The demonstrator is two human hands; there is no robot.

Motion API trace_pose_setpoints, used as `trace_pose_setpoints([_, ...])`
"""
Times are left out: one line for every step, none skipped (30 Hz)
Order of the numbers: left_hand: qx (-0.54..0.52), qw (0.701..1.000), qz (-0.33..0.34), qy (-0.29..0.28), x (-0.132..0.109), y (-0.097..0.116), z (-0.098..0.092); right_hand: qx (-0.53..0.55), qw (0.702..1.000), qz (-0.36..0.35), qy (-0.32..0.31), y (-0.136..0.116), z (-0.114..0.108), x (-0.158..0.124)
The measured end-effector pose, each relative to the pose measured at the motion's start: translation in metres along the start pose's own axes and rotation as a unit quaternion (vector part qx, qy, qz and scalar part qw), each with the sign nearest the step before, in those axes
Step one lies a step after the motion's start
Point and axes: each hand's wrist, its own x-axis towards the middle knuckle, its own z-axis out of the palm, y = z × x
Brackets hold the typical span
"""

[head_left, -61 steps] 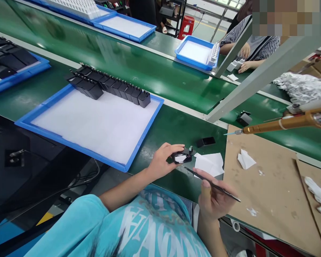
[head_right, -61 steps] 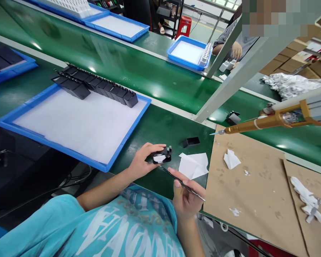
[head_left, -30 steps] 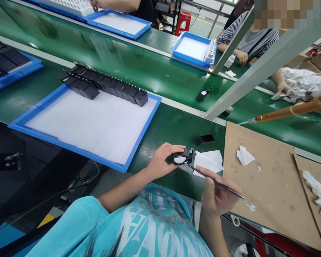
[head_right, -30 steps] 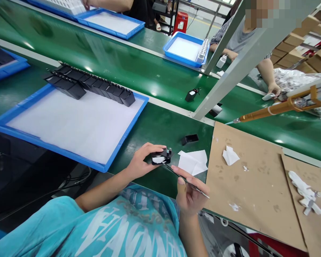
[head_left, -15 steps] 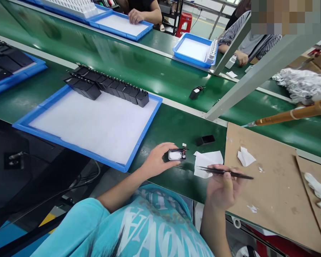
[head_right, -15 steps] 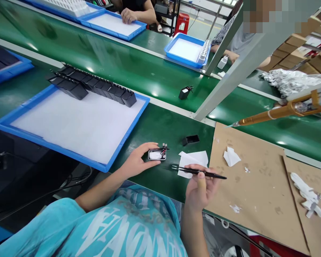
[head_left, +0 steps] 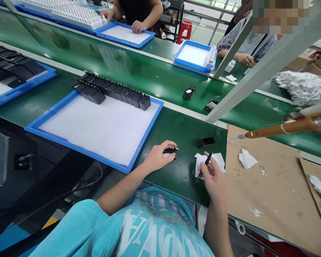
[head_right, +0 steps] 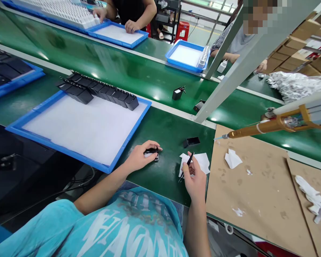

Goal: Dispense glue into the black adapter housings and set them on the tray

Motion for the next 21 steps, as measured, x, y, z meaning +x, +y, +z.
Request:
trace_pose_setpoints([0.021, 0.999, 0.025, 0.023, 0.000, -0.004, 0.003, -0.029, 0.999, -0.011, 0.014, 0.001, -0.001, 0.001])
trace_pose_setpoints([0.049, 0.997, 0.051, 0.042, 0.000, -0.006, 0.004, -0.057, 0.998, -0.023, 0.025, 0.003, -0.002, 0.002])
trace_pose_setpoints([0.079, 0.993, 0.076, 0.054, -0.001, -0.008, 0.005, -0.084, 0.995, -0.037, 0.034, 0.005, -0.003, 0.004])
trace_pose_setpoints([0.108, 0.988, 0.099, 0.056, -0.002, -0.009, 0.005, -0.110, 0.992, -0.054, 0.042, 0.007, -0.004, 0.005])
trace_pose_setpoints([0.133, 0.982, 0.122, 0.050, -0.003, -0.008, 0.004, -0.133, 0.987, -0.074, 0.052, 0.008, -0.005, 0.006])
trace_pose_setpoints([0.158, 0.976, 0.145, 0.040, -0.005, -0.006, 0.002, -0.154, 0.982, -0.094, 0.064, 0.009, -0.006, 0.007])
trace_pose_setpoints([0.182, 0.969, 0.164, 0.028, -0.006, -0.003, 0.000, -0.167, 0.976, -0.114, 0.075, 0.008, -0.008, 0.008])
trace_pose_setpoints([0.206, 0.962, 0.177, 0.017, -0.008, 0.001, -0.003, -0.172, 0.973, -0.130, 0.081, 0.005, -0.009, 0.009])
trace_pose_setpoints([0.228, 0.956, 0.186, 0.004, -0.010, 0.004, -0.005, -0.170, 0.971, -0.146, 0.083, 0.000, -0.011, 0.010])
trace_pose_setpoints([0.247, 0.950, 0.190, -0.005, -0.012, 0.007, -0.007, -0.163, 0.970, -0.161, 0.078, -0.006, -0.012, 0.013])
trace_pose_setpoints([0.262, 0.946, 0.189, -0.010, -0.014, 0.010, -0.008, -0.158, 0.969, -0.178, 0.068, -0.015, -0.013, 0.018])
trace_pose_setpoints([0.273, 0.944, 0.187, -0.010, -0.015, 0.011, -0.008, -0.158, 0.966, -0.197, 0.057, -0.026, -0.014, 0.025])
trace_pose_setpoints([0.279, 0.942, 0.188, -0.007, -0.015, 0.010, -0.008, -0.166, 0.962, -0.211, 0.042, -0.038, -0.014, 0.036])
trace_pose_setpoints([0.281, 0.940, 0.193, 0.001, -0.015, 0.009, -0.006, -0.182, 0.957, -0.223, 0.026, -0.051, -0.013, 0.049])
trace_pose_setpoints([0.277, 0.940, 0.201, 0.013, -0.015, 0.007, -0.004, -0.203, 0.953, -0.226, 0.010, -0.065, -0.010, 0.066])
trace_pose_setpoints([0.265, 0.941, 0.209, 0.028, -0.014, 0.005, -0.002, -0.229, 0.948, -0.221, -0.006, -0.078, -0.006, 0.085])
trace_pose_setpoints([0.247, 0.943, 0.217, 0.041, -0.012, 0.002, 0.001, -0.262, 0.941, -0.211, -0.028, -0.091, 0.000, 0.107])
trace_pose_setpoints([0.227, 0.947, 0.222, 0.054, -0.011, 0.000, 0.003, -0.290, 0.935, -0.197, -0.049, -0.104, 0.007, 0.130])
trace_pose_setpoints([0.208, 0.949, 0.226, 0.064, -0.010, -0.002, 0.005, -0.298, 0.933, -0.193, -0.060, -0.114, 0.016, 0.153])
trace_pose_setpoints([0.196, 0.951, 0.230, 0.069, -0.009, -0.004, 0.007, -0.302, 0.932, -0.191, -0.066, -0.124, 0.026, 0.177])
trace_pose_setpoints([0.195, 0.950, 0.234, 0.067, -0.008, -0.004, 0.008, -0.304, 0.931, -0.186, -0.071, -0.132, 0.038, 0.200])
